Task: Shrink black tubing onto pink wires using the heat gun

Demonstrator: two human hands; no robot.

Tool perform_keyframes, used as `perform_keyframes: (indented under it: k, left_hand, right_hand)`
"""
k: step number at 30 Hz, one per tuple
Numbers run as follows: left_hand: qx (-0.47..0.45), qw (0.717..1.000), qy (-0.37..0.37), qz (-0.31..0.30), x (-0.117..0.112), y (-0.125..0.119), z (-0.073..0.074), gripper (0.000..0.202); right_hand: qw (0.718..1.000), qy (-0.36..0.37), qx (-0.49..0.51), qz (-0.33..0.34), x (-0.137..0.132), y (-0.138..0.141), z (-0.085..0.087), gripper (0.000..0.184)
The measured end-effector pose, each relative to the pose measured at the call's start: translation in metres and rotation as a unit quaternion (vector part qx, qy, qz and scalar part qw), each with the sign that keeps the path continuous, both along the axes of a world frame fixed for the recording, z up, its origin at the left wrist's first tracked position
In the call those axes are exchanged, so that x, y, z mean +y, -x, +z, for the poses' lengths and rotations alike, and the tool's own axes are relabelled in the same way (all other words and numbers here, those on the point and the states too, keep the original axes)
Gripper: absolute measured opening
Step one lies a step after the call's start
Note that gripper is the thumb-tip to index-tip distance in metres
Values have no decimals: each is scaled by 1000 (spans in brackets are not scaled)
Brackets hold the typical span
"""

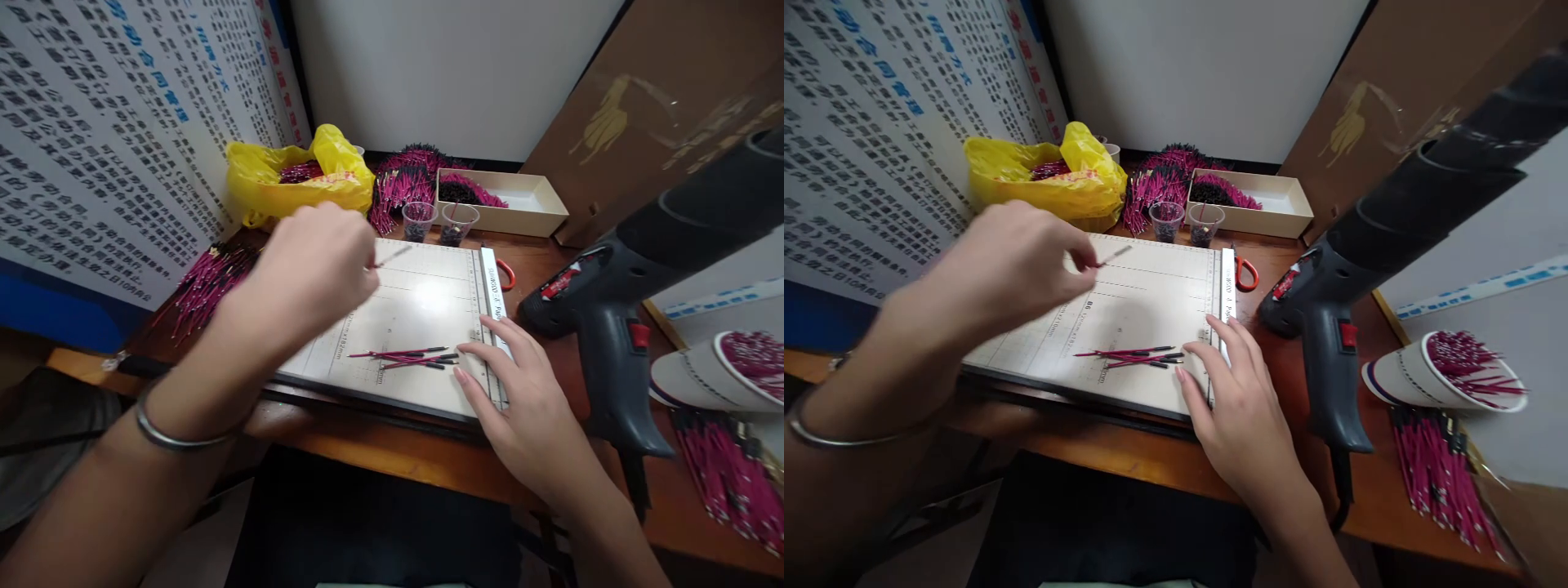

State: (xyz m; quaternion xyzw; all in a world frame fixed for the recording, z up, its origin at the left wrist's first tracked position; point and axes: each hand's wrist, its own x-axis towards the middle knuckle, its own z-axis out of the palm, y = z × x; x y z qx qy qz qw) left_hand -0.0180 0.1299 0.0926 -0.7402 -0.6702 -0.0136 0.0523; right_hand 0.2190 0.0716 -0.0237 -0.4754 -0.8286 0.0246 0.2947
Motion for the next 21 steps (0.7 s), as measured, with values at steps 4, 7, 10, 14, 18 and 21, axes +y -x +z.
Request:
perform_keyframes:
  k: [4, 7, 10, 14, 18, 21]
  left_hand:
    - [51, 989, 44, -135, -1, -51, -21, 20]
    - [49, 983, 80, -161, -5, -56, -33, 23]
    - [-18, 981, 90, -169, -12, -38, -40, 17]
    - [-181, 967, 58, -168, -20, -6, -55, 28]
    - [-256, 955, 53, -143, -24, 3, -69, 20]
    - [-325, 936, 0, -137, -40, -4, -66, 21]
  right_hand:
    - [1000, 2, 6, -10, -3, 1, 0, 22]
    - [1000, 2, 10, -12, -4, 1, 1, 21]
    - [1000, -9, 25, -7, -3, 0, 5, 21]
    - [999, -35, 38, 10, 0, -2, 9, 19]
    - [999, -26, 24, -8, 1, -1, 7, 23]
    - [999, -26, 24, -28, 1, 0, 4, 26]
